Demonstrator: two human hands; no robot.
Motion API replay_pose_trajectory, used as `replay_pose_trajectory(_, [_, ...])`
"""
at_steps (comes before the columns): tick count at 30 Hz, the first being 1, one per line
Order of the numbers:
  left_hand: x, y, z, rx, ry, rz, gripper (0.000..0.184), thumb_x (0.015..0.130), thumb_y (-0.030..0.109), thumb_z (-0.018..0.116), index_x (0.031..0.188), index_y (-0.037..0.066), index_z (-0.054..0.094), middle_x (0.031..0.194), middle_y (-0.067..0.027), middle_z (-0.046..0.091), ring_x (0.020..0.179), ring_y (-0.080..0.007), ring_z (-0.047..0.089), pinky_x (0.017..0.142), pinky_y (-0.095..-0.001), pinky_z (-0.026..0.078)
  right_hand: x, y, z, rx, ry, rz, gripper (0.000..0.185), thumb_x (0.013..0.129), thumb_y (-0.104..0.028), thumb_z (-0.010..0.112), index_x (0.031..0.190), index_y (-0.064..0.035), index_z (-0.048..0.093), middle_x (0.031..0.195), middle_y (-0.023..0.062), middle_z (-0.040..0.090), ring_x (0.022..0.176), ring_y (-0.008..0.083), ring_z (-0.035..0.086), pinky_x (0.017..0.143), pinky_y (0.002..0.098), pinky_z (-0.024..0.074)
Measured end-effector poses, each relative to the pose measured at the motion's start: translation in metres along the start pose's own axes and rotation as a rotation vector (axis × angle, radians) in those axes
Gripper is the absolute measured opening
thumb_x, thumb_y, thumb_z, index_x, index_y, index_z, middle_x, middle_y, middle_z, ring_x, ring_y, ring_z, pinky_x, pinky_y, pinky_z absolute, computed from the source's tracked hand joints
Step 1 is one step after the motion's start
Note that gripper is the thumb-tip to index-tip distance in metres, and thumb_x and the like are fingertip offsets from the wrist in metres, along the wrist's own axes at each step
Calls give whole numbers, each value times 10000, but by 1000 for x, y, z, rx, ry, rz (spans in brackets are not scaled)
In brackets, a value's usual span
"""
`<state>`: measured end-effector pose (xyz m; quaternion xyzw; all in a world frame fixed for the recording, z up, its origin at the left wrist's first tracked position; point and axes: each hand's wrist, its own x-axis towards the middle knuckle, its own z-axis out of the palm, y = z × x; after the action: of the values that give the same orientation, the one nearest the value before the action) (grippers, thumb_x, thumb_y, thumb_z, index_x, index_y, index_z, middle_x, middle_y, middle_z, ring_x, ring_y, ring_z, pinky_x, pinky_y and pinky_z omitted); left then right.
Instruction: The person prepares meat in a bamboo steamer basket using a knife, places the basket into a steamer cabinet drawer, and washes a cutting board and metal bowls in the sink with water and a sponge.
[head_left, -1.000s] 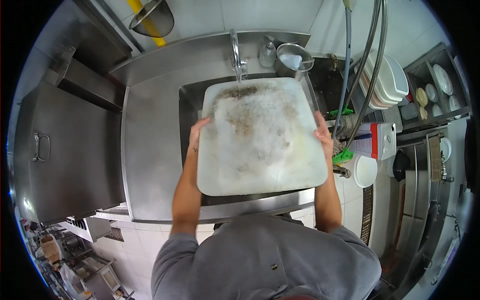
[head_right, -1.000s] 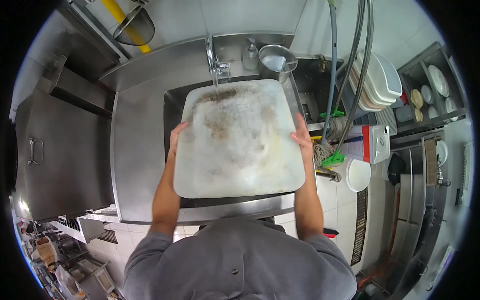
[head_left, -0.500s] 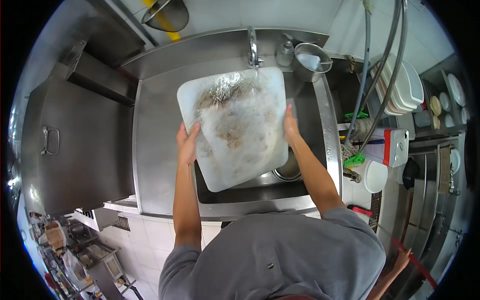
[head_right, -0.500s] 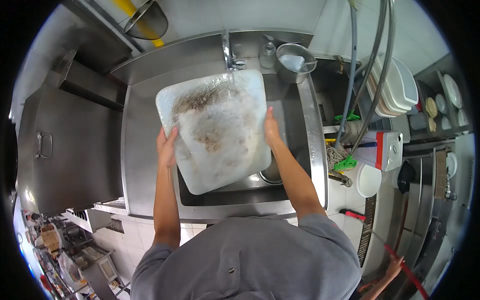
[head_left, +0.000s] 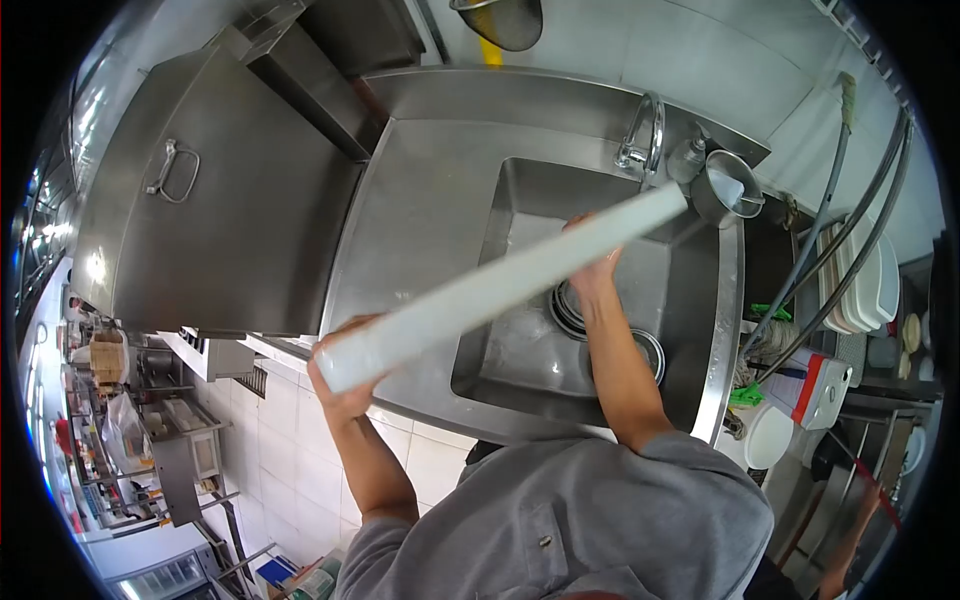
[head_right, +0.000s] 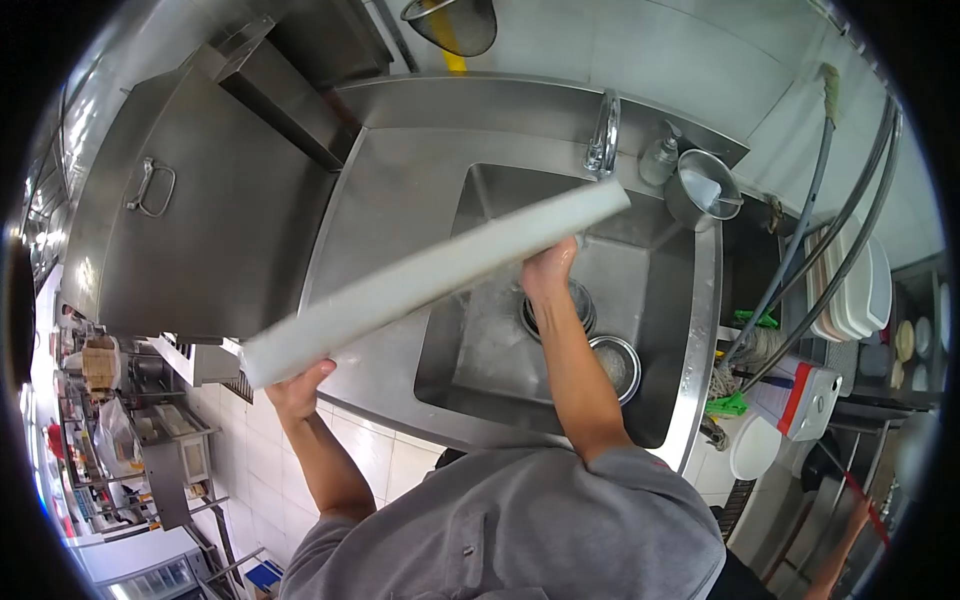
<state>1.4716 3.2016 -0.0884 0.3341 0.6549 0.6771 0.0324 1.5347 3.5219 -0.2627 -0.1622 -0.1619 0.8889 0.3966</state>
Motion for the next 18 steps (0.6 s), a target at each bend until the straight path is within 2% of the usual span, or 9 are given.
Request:
replay_pose_trajectory(1, [11, -2, -9, 23, -118, 86, 384, 690, 146, 807, 987, -49, 661, 945, -188, 696, 949, -282, 638, 899, -429, 463, 4, 3, -5, 57, -300, -85, 241, 874, -284, 507, 785, -73, 579, 834, 66, 623, 840, 257, 581, 946, 400, 417])
replay_pose_trajectory(2, [22, -4, -18, 36, -234, 175, 345, 693, 107, 788, 989, -28, 671, 965, -184, 704, 982, -313, 638, 948, -477, 442, 3, 3, -12, 62, -373, -81, 208, 862, -251, 507, 840, -58, 581, 826, 62, 619, 842, 247, 586, 957, 391, 416])
replay_pose_trajectory(4, [20, -19, -31, 246, -238, 301, 259, 722, 45, 736, 978, 56, 701, 937, -122, 720, 1022, -315, 623, 1005, -505, 395, -15, -1, -1, 105, -237, 63, 206, 839, -183, 506, 950, -29, 585, 808, 54, 611, 844, 228, 594, 978, 372, 414])
replay_pose_trajectory(5, [21, -26, -41, 336, -264, 272, 267, 712, 38, 733, 968, 115, 718, 953, -85, 723, 1061, -308, 606, 977, -467, 434, -24, -1, -1, 155, -189, 131, 237, 828, -149, 506, 1004, -14, 587, 799, 50, 607, 846, 218, 598, 989, 362, 413])
replay_pose_trajectory(7, [25, -51, -59, 417, -267, 248, 259, 712, 41, 728, 963, 103, 717, 982, -93, 718, 1063, -308, 605, 963, -451, 448, -41, -3, -18, 306, -132, 285, 377, 830, -121, 506, 1183, 5, 554, 847, 59, 620, 872, 201, 599, 966, 332, 445])
replay_pose_trajectory(8, [24, -65, -65, 498, -271, 216, 252, 712, 43, 723, 959, 92, 715, 1012, -101, 712, 1066, -309, 604, 949, -435, 462, -33, 3, -61, 207, -270, 401, 465, 845, -96, 521, 1292, 5, 446, 960, 82, 621, 944, 202, 596, 935, 326, 473])
replay_pose_trajectory(10, [25, -99, -71, 486, -218, 186, 252, 714, 43, 720, 963, 86, 716, 1064, -102, 698, 1079, -306, 601, 933, -412, 473, -43, 3, -61, 107, -415, 520, 583, 859, -70, 536, 1402, 5, 339, 1073, 105, 621, 1016, 203, 594, 904, 321, 501])
replay_pose_trajectory(12, [29, -131, -77, 471, -164, 169, 253, 717, 42, 716, 967, 81, 717, 1116, -103, 684, 1093, -303, 598, 917, -390, 485, -59, -2, -38, -417, -159, 802, 601, 855, -61, 617, 1391, -12, 351, 1242, 154, 554, 1112, 245, 574, 912, 376, 510])
replay_pose_trajectory(18, [50, -215, -110, 870, -176, 11, 402, 773, 45, 675, 1171, 91, 644, 1221, -160, 601, 1086, -339, 587, 898, -367, 490, -50, 42, -39, -429, -20, 465, 587, 862, -16, 626, 1378, -26, 346, 1264, 184, 533, 1128, 286, 571, 939, 413, 501])
